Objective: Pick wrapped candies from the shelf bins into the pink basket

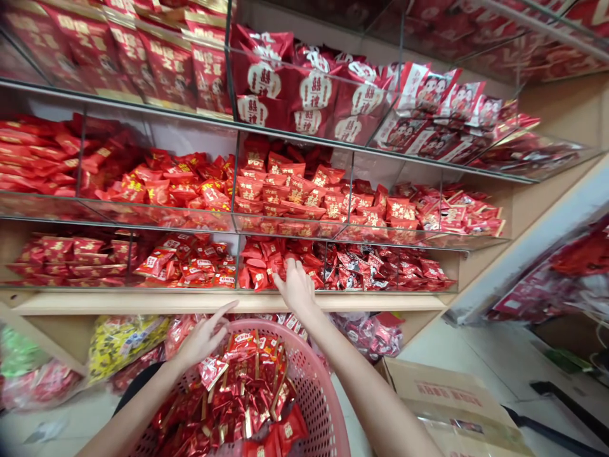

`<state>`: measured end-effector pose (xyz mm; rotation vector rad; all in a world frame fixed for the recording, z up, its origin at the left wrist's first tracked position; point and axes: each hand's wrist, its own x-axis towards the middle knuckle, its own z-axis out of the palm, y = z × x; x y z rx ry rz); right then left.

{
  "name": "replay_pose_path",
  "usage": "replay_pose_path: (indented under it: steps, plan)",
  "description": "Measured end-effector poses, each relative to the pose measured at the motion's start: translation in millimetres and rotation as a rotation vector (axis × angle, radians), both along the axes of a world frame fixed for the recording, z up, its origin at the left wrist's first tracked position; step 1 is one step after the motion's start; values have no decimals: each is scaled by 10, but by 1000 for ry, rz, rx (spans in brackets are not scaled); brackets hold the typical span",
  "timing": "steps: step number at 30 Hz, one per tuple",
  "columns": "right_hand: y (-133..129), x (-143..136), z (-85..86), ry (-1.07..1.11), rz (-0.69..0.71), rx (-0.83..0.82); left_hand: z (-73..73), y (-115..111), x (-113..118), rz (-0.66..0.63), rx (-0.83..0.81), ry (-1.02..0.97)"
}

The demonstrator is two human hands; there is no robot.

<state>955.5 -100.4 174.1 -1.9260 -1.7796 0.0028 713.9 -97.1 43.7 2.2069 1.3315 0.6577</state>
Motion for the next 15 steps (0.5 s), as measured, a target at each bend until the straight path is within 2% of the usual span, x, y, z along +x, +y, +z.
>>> replay_pose_path:
  steps: [3,7,15]
  plan:
    - [96,-39,-58,70,-23,-74,-3,-1,-5,6,-1,17]
    - [192,-42,-129,172,-35,-82,22,-11,-1,8,-5,22]
    - [280,-66,-97,213,-44,-42,59,-33,27,36,-37,27]
